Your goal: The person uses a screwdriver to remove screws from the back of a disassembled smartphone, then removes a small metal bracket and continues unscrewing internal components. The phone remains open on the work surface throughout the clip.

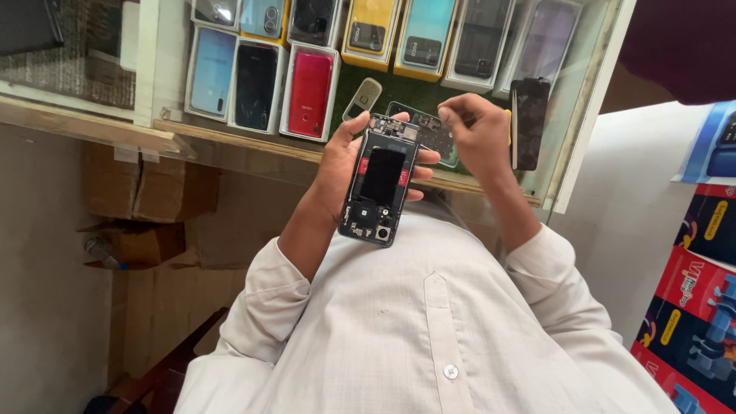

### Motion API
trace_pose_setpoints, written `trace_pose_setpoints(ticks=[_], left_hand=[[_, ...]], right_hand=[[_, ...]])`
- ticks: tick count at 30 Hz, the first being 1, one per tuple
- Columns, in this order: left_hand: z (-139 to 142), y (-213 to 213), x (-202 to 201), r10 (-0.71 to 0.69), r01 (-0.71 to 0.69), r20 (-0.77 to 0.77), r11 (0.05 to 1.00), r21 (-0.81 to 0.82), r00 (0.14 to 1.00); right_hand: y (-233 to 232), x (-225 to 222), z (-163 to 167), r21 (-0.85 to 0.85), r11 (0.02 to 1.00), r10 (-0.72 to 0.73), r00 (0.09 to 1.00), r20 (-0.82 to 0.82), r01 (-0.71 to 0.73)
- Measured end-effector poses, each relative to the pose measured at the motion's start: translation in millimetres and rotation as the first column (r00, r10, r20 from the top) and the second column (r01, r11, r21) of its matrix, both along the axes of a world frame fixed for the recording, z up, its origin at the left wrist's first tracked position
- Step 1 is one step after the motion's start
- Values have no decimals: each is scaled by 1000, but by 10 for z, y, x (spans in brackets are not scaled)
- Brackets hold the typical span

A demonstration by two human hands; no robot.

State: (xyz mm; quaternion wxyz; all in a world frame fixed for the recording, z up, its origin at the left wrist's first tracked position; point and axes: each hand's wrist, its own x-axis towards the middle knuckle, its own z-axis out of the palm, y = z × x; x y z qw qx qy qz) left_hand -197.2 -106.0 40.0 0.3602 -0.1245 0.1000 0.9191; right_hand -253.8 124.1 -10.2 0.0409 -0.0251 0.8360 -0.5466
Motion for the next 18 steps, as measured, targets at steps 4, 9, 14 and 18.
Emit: trace_pose_setpoints(ticks=[4, 9, 14, 18], left_hand=[[-43, 14, 12, -12, 13, -12, 1000, 3, 1000], [-71, 76, -14, -10, 10, -53, 1000, -5, 999], [-2, 118, -58, -32, 24, -79, 996, -91, 996], [74, 177, -117, -109, 105, -68, 992, -68, 992]], right_hand=[[46, 95, 267, -456, 890, 107, 970, 218, 4], [-17, 270, 761, -372, 928, 61, 995, 75, -29], [160, 696, 1669, -677, 691, 241, 964, -115, -254], [303, 1027, 2292, -740, 276, 400, 773, -492, -613]])
